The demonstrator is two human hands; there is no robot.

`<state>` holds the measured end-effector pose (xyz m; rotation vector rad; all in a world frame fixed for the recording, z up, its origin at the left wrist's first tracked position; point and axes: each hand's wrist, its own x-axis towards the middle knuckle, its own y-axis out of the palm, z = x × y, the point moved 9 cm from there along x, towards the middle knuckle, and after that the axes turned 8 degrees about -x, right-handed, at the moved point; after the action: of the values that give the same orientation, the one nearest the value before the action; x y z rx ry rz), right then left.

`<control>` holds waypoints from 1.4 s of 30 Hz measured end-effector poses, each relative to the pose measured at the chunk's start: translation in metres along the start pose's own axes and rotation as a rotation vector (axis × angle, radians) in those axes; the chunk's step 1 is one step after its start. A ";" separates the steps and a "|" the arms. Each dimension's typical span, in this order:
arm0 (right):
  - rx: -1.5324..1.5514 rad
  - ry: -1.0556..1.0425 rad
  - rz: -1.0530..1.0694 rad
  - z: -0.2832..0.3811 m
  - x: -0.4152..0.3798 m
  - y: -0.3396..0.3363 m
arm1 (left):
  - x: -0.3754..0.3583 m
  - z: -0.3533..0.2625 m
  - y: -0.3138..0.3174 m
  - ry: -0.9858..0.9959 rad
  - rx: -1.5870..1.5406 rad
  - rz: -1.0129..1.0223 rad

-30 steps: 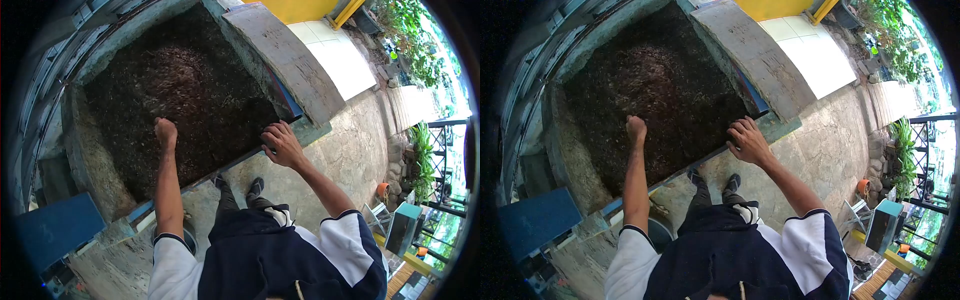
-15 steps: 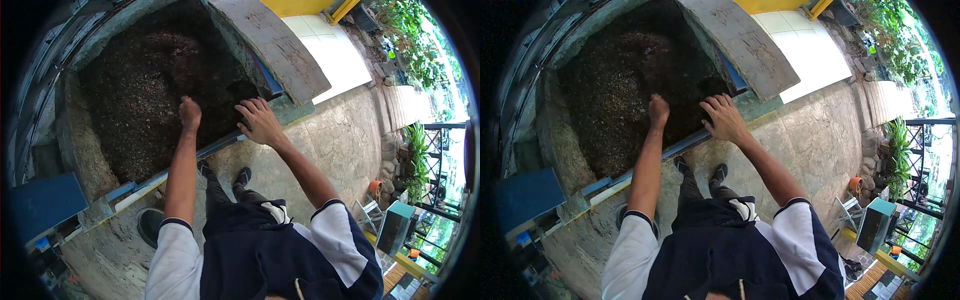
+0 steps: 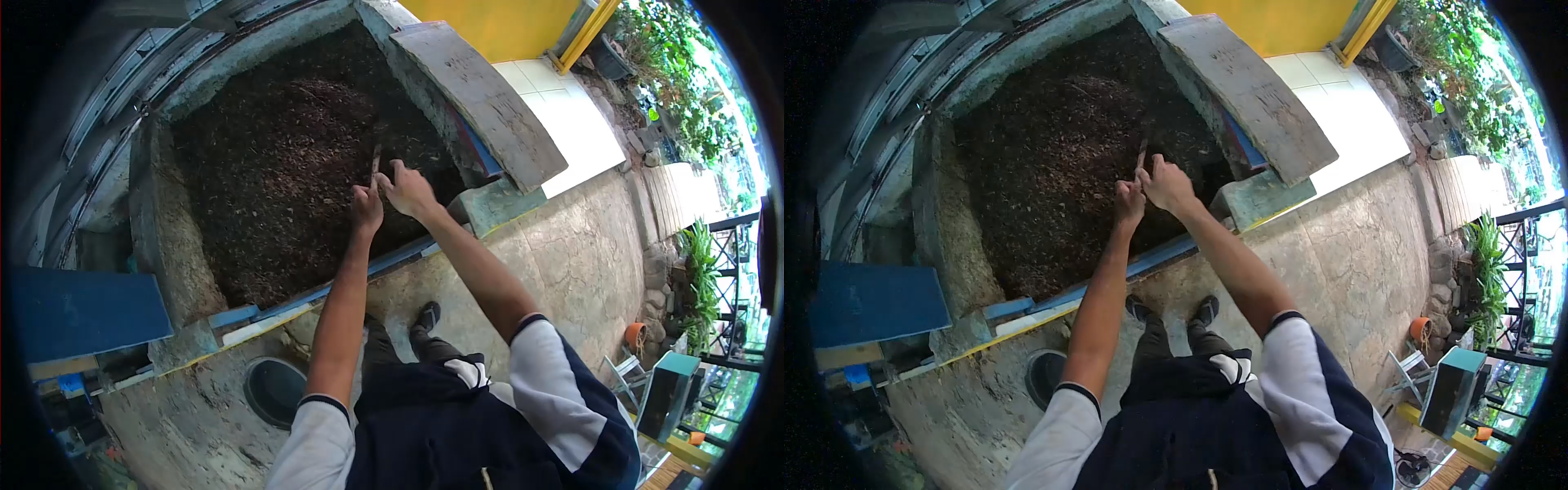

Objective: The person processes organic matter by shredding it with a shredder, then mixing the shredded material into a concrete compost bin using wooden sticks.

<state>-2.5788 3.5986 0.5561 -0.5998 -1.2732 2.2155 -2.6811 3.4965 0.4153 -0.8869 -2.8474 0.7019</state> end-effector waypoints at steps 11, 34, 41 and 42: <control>0.866 0.599 0.333 0.061 0.020 0.279 | -0.039 0.134 -0.085 -0.351 -0.414 0.136; 0.749 -0.236 -0.057 0.193 -0.076 0.095 | -0.467 0.177 -0.277 -0.224 -0.223 -0.394; 0.618 0.369 0.646 -0.010 -0.051 0.249 | -0.757 0.207 -0.211 -0.810 -0.579 -0.872; 0.647 0.302 0.719 0.014 -0.079 0.257 | -0.814 0.201 -0.187 -0.880 -0.670 -1.014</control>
<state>-2.5801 3.4294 0.3465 -1.1780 -0.1326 2.7385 -2.1436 2.8274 0.3683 1.1902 -3.6131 -0.0713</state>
